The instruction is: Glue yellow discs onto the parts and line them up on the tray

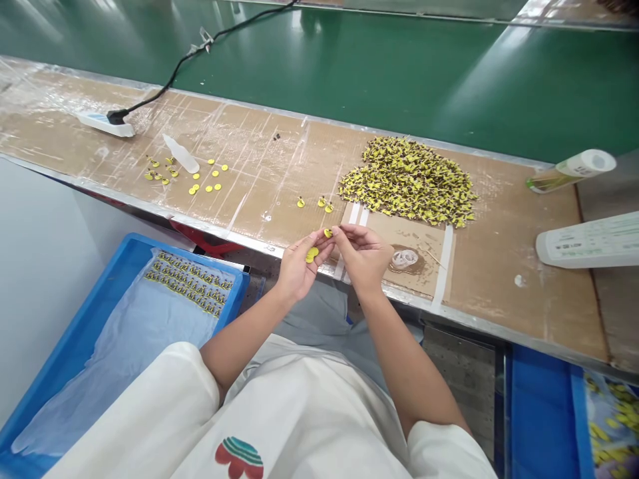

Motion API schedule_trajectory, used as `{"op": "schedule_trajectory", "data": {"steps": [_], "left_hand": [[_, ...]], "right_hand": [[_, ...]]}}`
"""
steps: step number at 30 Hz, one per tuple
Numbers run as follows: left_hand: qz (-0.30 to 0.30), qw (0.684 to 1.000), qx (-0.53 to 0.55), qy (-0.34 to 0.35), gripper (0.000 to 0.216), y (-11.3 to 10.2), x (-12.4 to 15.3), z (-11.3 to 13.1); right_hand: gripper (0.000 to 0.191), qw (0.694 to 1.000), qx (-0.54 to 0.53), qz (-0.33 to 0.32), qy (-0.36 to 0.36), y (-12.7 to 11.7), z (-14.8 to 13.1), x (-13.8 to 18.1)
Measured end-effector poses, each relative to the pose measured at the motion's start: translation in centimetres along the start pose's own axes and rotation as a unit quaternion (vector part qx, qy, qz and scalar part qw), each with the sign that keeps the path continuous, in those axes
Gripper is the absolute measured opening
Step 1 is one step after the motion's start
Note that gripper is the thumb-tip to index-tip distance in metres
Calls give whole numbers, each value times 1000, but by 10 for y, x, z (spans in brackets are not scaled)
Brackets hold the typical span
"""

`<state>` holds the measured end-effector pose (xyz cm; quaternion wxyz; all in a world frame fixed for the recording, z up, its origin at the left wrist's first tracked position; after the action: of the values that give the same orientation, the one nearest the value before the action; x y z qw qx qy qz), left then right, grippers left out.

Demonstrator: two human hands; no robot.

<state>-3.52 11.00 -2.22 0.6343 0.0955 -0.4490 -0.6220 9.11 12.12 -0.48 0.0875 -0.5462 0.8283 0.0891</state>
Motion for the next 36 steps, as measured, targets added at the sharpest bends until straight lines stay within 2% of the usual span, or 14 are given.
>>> {"op": "schedule_trajectory", "data": {"steps": [6, 10, 15, 19, 27, 33, 36], "left_hand": [[-14, 999, 24, -21, 24, 2, -3, 1], [17, 998, 49, -27, 23, -9, -6, 4], [24, 997, 75, -21, 26, -17, -6, 12], [25, 996, 80, -21, 26, -16, -5, 17], [2, 997, 73, -6, 28, -17, -5, 20], [14, 997, 73, -6, 30, -17, -4, 23], [16, 996, 83, -10, 31, -15, -3, 23]], "right_hand": [[27, 1000, 0, 8, -8, 2, -5, -12], [25, 989, 121, -20, -77, 3, -6, -25], [23, 920, 332, -83, -191, 16, 0, -36], [26, 882, 406, -113, -212, 24, 13, -36], [28, 859, 450, -124, -209, 25, 21, -36], [28, 861, 448, -124, -206, 25, 22, -36], [30, 863, 436, -112, -228, 22, 15, -35]]}}
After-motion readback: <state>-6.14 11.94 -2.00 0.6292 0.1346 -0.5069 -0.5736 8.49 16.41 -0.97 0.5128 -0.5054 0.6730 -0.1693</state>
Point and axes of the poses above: each hand's wrist, its own x-axis away from the middle knuckle, its own y-axis out of the palm, z = x × y, the point moved 6 cm from there along -x, towards the middle knuckle, and after that the axes turned 7 degrees about -y, right-handed, at the moved point
